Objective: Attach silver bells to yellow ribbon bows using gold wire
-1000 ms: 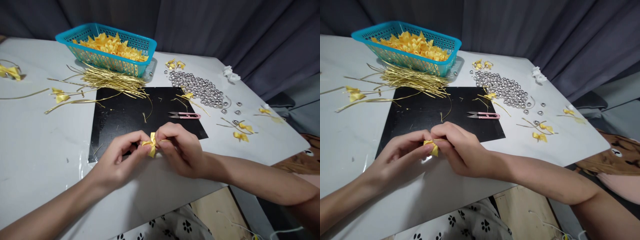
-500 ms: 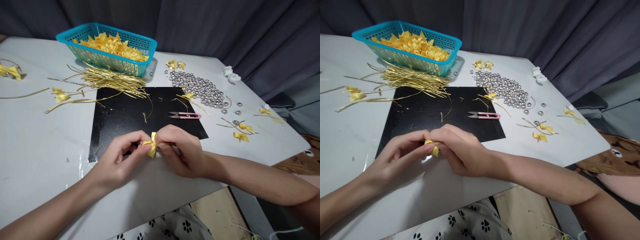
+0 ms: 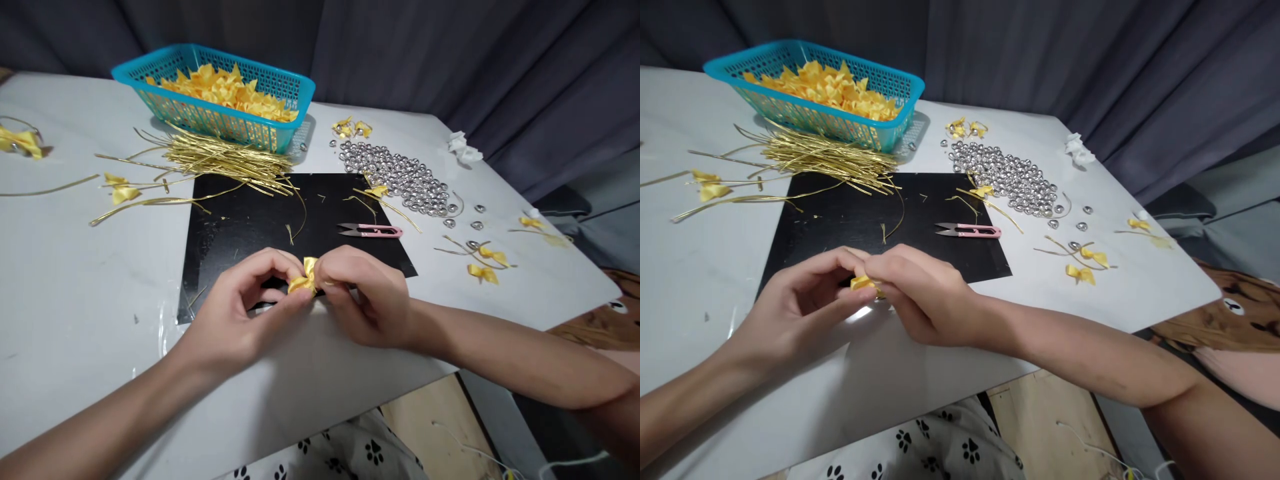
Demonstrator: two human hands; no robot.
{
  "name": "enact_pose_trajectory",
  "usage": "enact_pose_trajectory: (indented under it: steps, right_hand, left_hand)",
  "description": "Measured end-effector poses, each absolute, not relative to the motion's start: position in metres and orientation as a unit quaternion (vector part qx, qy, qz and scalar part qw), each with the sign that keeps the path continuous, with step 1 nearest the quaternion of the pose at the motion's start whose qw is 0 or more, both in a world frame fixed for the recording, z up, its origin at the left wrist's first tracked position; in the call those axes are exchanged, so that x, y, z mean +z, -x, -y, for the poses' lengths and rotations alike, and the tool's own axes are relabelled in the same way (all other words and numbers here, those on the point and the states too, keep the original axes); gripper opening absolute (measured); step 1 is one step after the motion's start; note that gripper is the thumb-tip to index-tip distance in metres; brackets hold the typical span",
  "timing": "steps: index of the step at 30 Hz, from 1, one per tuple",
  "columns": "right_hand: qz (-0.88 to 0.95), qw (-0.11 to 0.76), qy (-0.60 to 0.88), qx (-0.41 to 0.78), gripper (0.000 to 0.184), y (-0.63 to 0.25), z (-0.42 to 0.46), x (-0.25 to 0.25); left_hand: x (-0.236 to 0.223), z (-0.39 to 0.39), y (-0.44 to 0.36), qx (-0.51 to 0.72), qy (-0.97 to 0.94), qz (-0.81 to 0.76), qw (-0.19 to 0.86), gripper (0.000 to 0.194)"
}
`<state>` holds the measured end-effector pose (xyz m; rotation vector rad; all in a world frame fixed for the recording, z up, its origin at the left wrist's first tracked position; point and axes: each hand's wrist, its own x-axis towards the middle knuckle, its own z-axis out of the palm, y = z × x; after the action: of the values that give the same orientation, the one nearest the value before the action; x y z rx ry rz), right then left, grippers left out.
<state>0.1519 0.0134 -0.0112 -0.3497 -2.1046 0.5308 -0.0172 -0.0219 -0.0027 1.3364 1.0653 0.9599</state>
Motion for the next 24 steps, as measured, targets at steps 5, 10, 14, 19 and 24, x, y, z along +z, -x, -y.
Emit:
enact_pose_trajectory:
  steps: [5, 10, 14, 19, 24]
  right_hand:
    - [0.854, 0.446, 0.169, 0.207, 0.012, -0.1509, -0.0123, -0.0122]
    - [0.859, 0.436, 0.148, 0.223, 0.012, -0.1516, -0.0126, -0.0126]
    - [0.863, 0.433, 0.16, 0.205, 0.014, -0.1522, -0.0134, -0.0113]
    - [0.86, 0.436, 0.167, 0.207, 0.014, -0.1517, -0.0139, -0.0123]
    - [0.853, 0.444, 0.177, 0.209, 0.014, -0.1499, -0.0139, -0.0136]
  left_hand:
    - [-0.0072, 0.0225, 0.0174, 0.438, -0.523, -0.452, 0.575, 0.033]
    - [-0.0058, 0.0189, 0.0181, 0.405, -0.555, -0.455, 0.566, 0.015]
    - [-0.0023, 0.0174, 0.0175, 0.376, -0.539, -0.5, 0.564, 0.019]
    - [-0.0007, 0.0174, 0.0182, 0.389, -0.505, -0.516, 0.572, 0.018]
    - [-0.0004, 0.0172, 0.0201, 0.404, -0.463, -0.498, 0.612, 0.012]
